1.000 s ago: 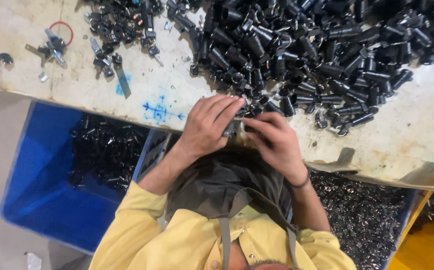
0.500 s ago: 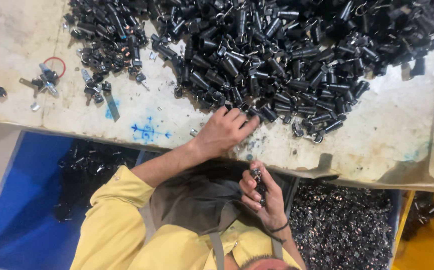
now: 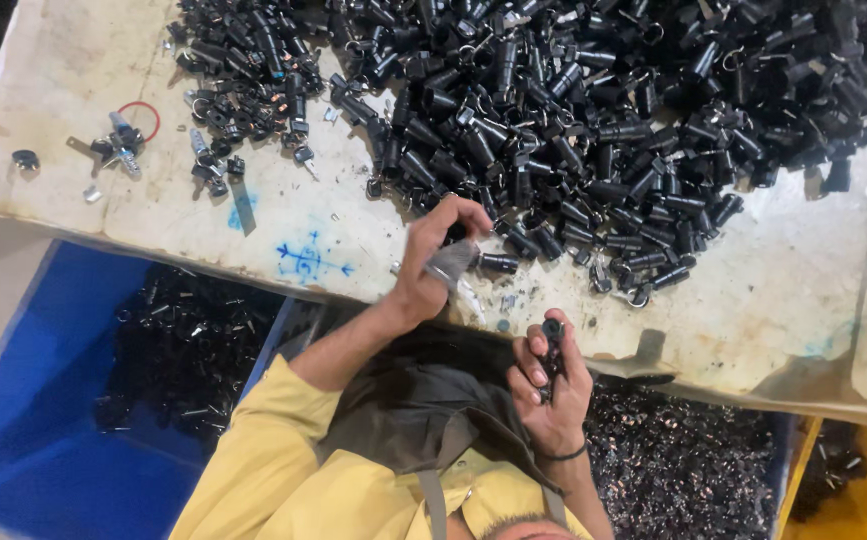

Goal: The person picks black cylindrical components one at a time from a large pile on the workbench, fits a small metal part into each by hand, and tosses the assembled piece onto the finished pile. They repeat this pick-fit-place cycle continuously, occasionally reaching into a bin of small parts below the bench.

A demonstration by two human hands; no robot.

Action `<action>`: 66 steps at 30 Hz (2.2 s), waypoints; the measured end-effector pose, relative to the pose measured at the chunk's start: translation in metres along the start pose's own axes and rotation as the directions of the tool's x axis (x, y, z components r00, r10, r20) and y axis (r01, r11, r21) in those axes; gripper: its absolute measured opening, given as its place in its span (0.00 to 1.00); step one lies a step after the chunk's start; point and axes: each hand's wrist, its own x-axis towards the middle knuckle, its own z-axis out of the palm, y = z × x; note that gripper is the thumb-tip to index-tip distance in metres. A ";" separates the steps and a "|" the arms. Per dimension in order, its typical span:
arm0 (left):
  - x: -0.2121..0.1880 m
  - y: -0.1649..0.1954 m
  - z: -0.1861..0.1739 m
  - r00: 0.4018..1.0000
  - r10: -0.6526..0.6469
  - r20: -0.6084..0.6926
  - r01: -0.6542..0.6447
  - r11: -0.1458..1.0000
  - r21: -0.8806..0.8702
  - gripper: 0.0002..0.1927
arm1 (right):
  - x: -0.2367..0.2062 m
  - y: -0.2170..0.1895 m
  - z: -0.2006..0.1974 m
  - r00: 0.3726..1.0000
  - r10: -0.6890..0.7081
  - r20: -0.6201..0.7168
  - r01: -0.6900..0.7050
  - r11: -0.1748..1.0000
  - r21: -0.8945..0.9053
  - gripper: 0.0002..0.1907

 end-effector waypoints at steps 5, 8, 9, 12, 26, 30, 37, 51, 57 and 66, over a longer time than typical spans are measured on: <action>-0.034 0.011 0.012 0.893 -0.421 0.156 0.426 0.682 -0.595 0.28 | 0.000 0.003 -0.008 0.991 -0.048 -0.128 0.049 0.999 0.004 0.16; -0.054 0.019 0.019 0.926 -0.338 0.166 0.374 0.780 -0.502 0.45 | 0.001 0.002 -0.011 0.986 -0.089 -0.140 0.084 0.996 -0.044 0.15; -0.059 0.022 0.021 0.934 -0.331 0.132 0.357 0.879 -0.316 0.47 | 0.001 0.002 -0.011 0.984 -0.103 -0.144 0.094 0.993 -0.066 0.14; -0.068 0.031 0.022 0.944 -0.310 0.111 0.311 0.950 0.007 0.48 | 0.002 0.000 -0.005 0.978 -0.206 -0.042 0.185 0.935 -0.302 0.11; -0.067 0.049 0.022 0.909 -0.216 0.357 0.057 0.911 0.407 0.50 | 0.015 -0.006 0.049 0.798 0.053 0.601 0.572 -0.381 -0.726 0.14; -0.065 0.047 0.018 0.874 -0.176 0.453 -0.031 0.910 0.414 0.54 | 0.010 -0.011 0.048 0.827 0.062 0.558 0.542 -0.351 -0.764 0.15; -0.056 0.047 0.011 0.694 -0.311 0.650 -0.096 0.854 0.511 0.59 | 0.017 -0.015 0.031 0.815 0.198 0.545 0.579 -0.328 -0.747 0.14; -0.050 0.117 -0.096 0.948 -0.300 -0.105 0.146 0.118 0.982 0.35 | 0.024 0.003 -0.001 0.996 -0.010 -0.094 -0.016 0.963 -0.270 0.31; 0.043 0.015 -0.071 0.955 -0.023 0.296 -0.277 0.288 0.917 0.35 | 0.008 0.009 0.006 0.981 0.195 0.019 -0.182 0.945 -0.273 0.17; 0.050 0.018 -0.081 0.958 0.106 0.267 -0.279 0.564 0.777 0.25 | 0.001 0.015 -0.002 0.974 0.168 -0.151 -0.150 0.981 0.127 0.16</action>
